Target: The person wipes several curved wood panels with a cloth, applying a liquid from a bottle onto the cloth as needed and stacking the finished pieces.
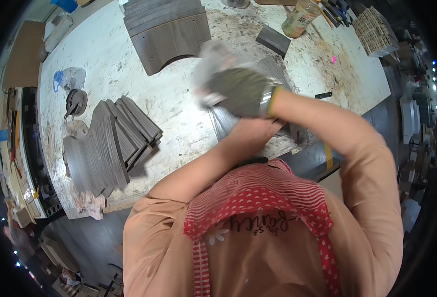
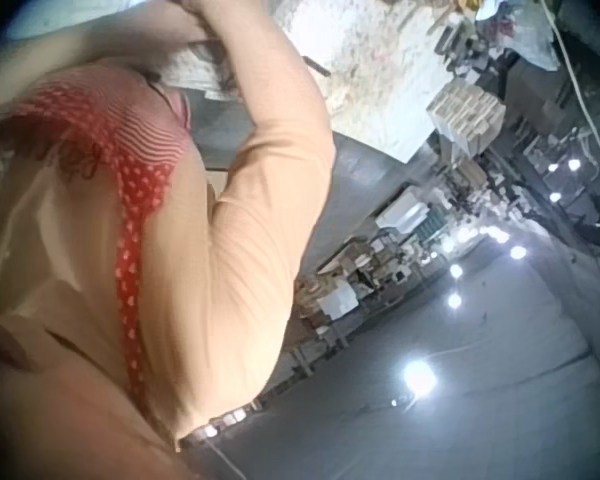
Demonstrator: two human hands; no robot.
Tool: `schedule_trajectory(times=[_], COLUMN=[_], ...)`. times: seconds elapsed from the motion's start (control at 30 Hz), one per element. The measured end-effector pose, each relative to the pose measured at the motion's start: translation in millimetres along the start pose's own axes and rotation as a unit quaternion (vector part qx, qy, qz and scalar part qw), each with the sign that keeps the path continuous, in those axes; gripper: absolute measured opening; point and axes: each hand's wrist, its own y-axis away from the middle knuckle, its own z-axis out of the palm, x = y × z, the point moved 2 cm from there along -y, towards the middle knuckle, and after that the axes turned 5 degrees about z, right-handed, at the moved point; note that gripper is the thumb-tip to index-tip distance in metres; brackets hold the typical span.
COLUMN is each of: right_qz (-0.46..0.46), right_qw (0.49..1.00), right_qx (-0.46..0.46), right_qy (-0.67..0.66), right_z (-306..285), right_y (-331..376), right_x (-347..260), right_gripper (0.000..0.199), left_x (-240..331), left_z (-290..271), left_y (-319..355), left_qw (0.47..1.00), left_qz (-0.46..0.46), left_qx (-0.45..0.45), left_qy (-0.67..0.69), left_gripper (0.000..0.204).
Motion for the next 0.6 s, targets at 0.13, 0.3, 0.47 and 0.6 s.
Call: schedule_trajectory(times=[0.13,0.3,0.47,0.6], right_qz=[-0.086,-0.048,-0.085,-0.034], right_qw=[0.991,0.979,0.97,0.978], right_qx=[0.103,0.196,0.223,0.2], right_qy=[-0.015,0.043,-0.056,0.045], right_z=[-0.1,8.8,18.4,1.0], right_y=[-4.5,8.8,-12.3,0.1], right_x=[-2.8,61.4,3.0,49.1], right_gripper=[0.023,0.029,0.034,0.03], left_x=[5.7,7.6,-2.5,5.7], left_z=[-5.5,-6.8,11.3,-4.6], left_y=[-0.8,-8.6,-2.8,-4.5], left_qw=[0.994,0.985,0.987,0.991], left_qz=[-0.071,0.059,-0.022,0.018], left_qx=[-0.067,0.153,0.158,0.12], left_qy=[0.04,-0.045,0.003,-0.049], left_gripper=[0.043,0.042,0.038,0.038])
